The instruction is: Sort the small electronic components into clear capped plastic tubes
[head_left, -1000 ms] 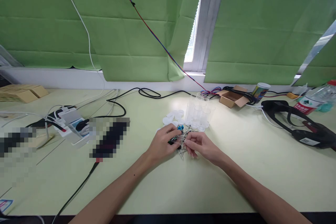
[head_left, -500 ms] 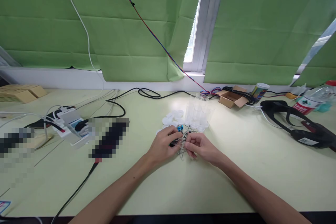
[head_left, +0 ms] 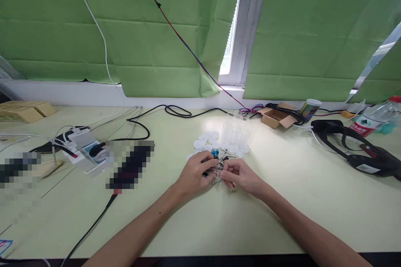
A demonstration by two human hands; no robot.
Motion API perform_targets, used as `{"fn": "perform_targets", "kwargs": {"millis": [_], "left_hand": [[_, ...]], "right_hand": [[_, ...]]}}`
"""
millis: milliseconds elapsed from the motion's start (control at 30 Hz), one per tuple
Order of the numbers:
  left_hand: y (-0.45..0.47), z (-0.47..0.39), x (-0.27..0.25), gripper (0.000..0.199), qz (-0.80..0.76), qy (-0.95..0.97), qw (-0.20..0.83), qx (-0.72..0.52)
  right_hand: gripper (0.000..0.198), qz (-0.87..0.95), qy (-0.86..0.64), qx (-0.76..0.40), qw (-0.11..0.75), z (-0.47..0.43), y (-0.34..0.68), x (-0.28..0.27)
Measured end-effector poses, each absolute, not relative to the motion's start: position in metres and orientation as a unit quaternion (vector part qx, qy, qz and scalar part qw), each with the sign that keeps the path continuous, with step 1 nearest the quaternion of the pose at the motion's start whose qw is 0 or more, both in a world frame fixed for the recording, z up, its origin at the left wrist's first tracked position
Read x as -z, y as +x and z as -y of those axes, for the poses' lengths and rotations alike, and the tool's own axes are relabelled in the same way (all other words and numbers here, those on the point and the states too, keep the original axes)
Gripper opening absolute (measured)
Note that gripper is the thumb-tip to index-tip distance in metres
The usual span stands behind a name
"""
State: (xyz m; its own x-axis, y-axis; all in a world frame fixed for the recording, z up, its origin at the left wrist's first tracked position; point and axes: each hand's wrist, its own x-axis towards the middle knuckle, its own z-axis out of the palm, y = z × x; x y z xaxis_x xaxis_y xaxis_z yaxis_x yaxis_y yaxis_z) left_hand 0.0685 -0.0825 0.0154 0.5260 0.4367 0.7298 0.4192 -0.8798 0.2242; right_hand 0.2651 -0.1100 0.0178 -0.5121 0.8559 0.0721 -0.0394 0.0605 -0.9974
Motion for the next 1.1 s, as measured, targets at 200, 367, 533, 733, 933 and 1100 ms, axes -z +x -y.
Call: {"fn": "perform_targets", "kwargs": {"millis": [200,367,533,733,933,1100], "left_hand": [[0.0682,0.0828,-0.0147,0.012,-0.246,0.874,0.014,-0.420],[0.0683,0.0823,-0.0151,0.011,-0.251,0.873,0.020,-0.417],[0.0688,0.0825,-0.0162,0.012,-0.260,0.869,0.040,-0.419],[0.0679,0.0818,-0.0148,0.015,-0.286,0.858,0.064,-0.422],[0.0657,0.0798,-0.0182,0.012,-0.335,0.835,0.073,-0.430],[0.0642,0.0765,-0.0234,0.007,-0.393,0.780,0.079,-0.481]], "right_hand": [[0.035,0.625,-0.317,-0.604,0.380,0.1119,0.2639,-0.0198],[0.035,0.625,-0.327,-0.600,0.376,0.1128,0.2641,-0.0216],[0.035,0.619,-0.324,-0.599,0.392,0.1121,0.2638,-0.0201],[0.038,0.612,-0.345,-0.581,0.411,0.1120,0.2614,-0.0201],[0.042,0.592,-0.393,-0.538,0.454,0.1087,0.2602,-0.0205],[0.043,0.585,-0.447,-0.467,0.490,0.1060,0.2617,-0.0178]]}}
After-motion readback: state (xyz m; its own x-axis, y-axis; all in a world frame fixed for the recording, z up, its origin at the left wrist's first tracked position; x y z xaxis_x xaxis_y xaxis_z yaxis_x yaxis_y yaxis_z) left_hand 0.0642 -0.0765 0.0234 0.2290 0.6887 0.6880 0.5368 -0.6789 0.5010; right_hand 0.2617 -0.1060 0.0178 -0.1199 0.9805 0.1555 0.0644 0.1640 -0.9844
